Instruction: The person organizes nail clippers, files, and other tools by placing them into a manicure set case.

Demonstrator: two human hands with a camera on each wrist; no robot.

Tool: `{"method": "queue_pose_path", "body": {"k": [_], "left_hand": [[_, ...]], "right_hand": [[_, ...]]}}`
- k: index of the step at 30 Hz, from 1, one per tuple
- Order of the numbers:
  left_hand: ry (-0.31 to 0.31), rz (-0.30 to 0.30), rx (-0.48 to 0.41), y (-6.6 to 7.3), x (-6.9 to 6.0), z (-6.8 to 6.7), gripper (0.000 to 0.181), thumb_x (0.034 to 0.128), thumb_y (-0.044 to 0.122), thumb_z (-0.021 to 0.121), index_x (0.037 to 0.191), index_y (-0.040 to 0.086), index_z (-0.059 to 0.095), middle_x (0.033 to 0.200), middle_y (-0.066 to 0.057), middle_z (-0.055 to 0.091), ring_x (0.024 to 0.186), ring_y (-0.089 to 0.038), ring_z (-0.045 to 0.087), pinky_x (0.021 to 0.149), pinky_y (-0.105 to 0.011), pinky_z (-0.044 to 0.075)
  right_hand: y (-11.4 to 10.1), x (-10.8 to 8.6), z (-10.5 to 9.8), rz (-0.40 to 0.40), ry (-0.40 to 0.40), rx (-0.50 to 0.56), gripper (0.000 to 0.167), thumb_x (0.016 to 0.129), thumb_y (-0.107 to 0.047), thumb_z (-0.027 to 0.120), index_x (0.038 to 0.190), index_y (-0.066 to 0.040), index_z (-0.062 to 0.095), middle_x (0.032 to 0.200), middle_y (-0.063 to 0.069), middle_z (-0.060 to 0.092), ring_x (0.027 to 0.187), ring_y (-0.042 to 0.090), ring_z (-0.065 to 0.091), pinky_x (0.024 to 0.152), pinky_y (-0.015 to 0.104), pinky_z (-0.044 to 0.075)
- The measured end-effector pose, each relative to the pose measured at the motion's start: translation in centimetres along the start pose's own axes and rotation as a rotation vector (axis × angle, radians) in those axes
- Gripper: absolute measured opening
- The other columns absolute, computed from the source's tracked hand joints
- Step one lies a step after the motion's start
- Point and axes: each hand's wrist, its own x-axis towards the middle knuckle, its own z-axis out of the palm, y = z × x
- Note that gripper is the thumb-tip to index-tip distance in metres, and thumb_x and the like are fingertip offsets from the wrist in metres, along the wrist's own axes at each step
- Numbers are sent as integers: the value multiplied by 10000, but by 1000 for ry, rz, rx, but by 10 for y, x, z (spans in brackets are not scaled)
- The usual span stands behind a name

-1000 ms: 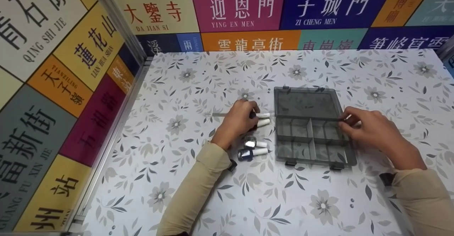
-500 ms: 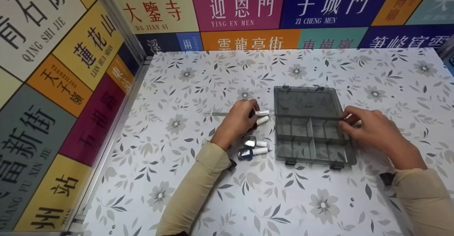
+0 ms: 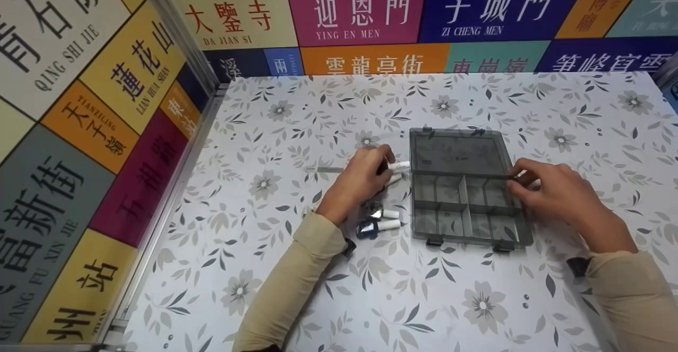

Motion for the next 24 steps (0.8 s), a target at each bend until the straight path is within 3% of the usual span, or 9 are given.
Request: {"method": "queue_pose_path", "body": {"k": [5, 11, 24], "left_hand": [[13, 54, 0, 8, 0, -1, 175, 966, -8, 693, 1140, -7, 718, 1015, -165, 742, 948, -262, 674, 863, -396, 584], [-7, 63, -9, 19, -1, 0, 142, 990, 11, 689, 1131, 8, 705, 1009, -138, 719, 904, -184, 597, 796, -324, 531], [1, 145, 87, 39, 1, 9, 153, 987, 13, 688, 1136, 45, 708, 1022, -118, 749, 970, -263, 696, 811, -385, 573]], "right_hand": [[0, 0, 0, 5, -6, 3, 157, 1059, -325, 666, 1187, -237, 687, 1198, 103, 820, 1119, 431, 755, 859, 692, 538], [0, -1, 0, 0, -2, 10, 157, 1059, -319, 668, 1189, -235, 691, 1198, 110, 820, 1107, 430, 764, 854, 701, 543], [1, -2, 0, 6, 2, 16, 169, 1064, -345, 667, 1197, -245, 696, 1213, 100, 817, 1113, 428, 766, 864, 697, 532]]}}
